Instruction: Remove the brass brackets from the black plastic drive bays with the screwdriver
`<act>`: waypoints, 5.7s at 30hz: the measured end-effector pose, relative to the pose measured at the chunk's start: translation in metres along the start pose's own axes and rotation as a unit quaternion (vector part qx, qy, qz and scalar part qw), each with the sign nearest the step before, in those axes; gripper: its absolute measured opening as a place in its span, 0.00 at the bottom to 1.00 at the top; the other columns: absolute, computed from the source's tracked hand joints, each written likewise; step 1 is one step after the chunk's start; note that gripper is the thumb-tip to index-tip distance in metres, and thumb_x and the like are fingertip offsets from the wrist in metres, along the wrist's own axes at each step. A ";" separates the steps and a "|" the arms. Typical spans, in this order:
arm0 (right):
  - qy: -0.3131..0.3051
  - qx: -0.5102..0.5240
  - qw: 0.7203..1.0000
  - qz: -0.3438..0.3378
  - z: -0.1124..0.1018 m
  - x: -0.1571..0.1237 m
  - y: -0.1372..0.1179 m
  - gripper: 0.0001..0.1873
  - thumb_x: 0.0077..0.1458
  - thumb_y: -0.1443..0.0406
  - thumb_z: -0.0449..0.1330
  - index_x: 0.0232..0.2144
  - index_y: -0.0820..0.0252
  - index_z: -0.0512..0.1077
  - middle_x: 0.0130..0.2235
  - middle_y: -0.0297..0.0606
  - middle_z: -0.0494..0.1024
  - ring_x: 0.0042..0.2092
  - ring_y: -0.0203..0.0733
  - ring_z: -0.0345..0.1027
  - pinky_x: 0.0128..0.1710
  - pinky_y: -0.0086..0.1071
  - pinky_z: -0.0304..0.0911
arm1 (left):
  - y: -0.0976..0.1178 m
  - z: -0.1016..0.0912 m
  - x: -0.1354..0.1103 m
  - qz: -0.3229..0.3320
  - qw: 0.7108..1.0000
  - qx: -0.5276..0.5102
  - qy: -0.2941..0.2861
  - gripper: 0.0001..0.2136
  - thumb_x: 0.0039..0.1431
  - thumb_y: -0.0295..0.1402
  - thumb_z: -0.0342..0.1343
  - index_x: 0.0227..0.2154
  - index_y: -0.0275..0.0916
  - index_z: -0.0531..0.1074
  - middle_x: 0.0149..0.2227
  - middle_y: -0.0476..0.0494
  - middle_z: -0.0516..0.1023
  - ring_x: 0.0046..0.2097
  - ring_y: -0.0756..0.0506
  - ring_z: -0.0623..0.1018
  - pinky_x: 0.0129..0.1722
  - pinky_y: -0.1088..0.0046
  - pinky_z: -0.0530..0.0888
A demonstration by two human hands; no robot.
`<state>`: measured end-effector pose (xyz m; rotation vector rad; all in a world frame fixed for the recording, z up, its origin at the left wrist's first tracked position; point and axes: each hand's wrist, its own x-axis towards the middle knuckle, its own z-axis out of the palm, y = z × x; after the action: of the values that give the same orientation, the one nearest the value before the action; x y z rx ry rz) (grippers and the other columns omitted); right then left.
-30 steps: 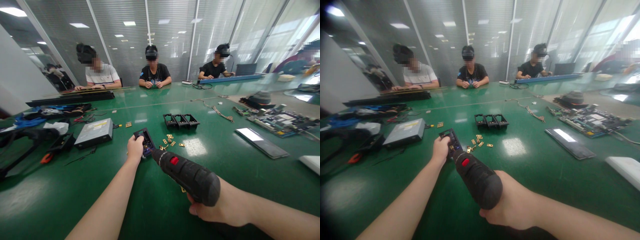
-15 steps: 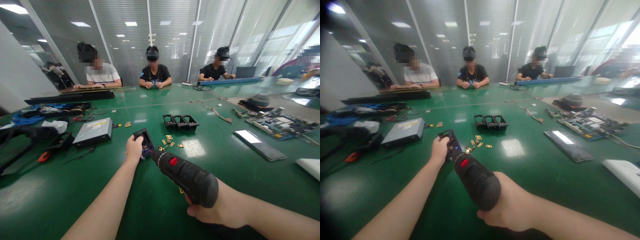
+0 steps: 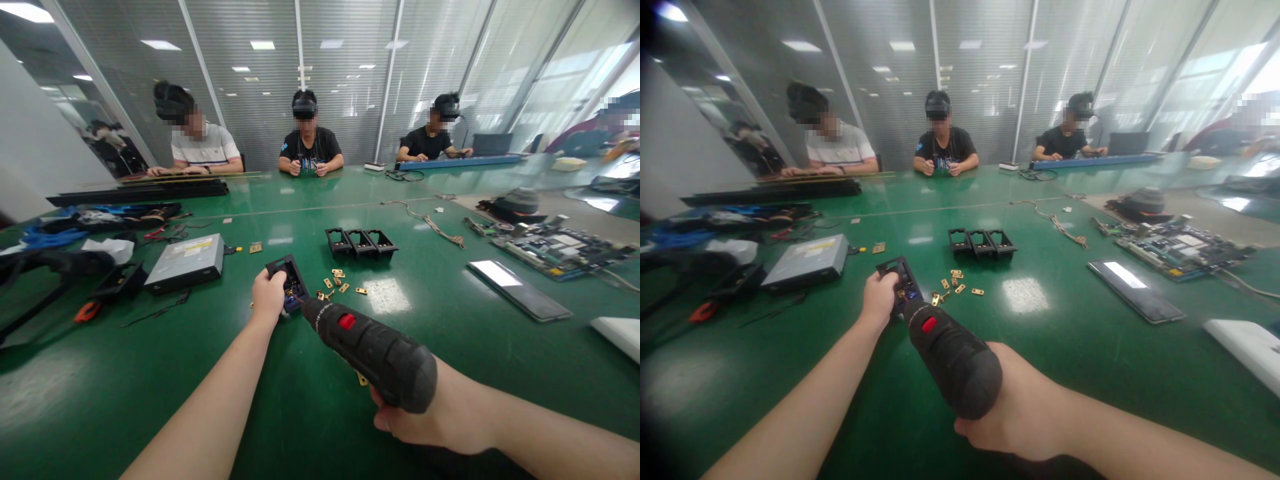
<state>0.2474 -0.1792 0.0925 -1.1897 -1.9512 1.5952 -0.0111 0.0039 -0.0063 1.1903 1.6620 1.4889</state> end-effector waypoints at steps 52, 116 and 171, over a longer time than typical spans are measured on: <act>-0.029 0.138 0.989 -0.039 -0.003 0.001 0.022 0.20 0.49 0.65 0.75 0.39 0.60 0.70 0.32 0.30 0.74 0.32 0.35 0.69 0.30 0.28 0.66 | 0.001 0.000 0.000 -0.001 1.000 -0.017 -0.001 0.11 0.42 0.41 0.55 0.25 0.40 0.74 0.27 0.48 0.74 0.34 0.43 0.73 0.35 0.67 0.68; -0.254 0.321 0.912 -0.016 -0.014 0.031 0.064 0.43 0.39 0.60 0.85 0.54 0.63 0.71 0.28 0.31 0.83 0.25 0.38 0.78 0.29 0.29 0.76 | 0.002 0.002 -0.001 -0.002 1.000 -0.012 -0.005 0.11 0.43 0.42 0.55 0.25 0.40 0.74 0.28 0.47 0.75 0.34 0.43 0.73 0.36 0.67 0.69; -0.188 0.328 0.922 -0.079 -0.013 0.030 0.083 0.32 0.39 0.63 0.83 0.46 0.63 0.77 0.32 0.36 0.84 0.32 0.39 0.80 0.33 0.29 0.74 | -0.007 0.001 0.004 0.004 1.000 -0.011 -0.008 0.11 0.44 0.42 0.55 0.25 0.41 0.73 0.28 0.46 0.75 0.35 0.41 0.75 0.35 0.67 0.68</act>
<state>0.2705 -0.1466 0.0123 -0.4705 -1.4324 2.2482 -0.0131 0.0081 -0.0133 1.1955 1.6278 1.4938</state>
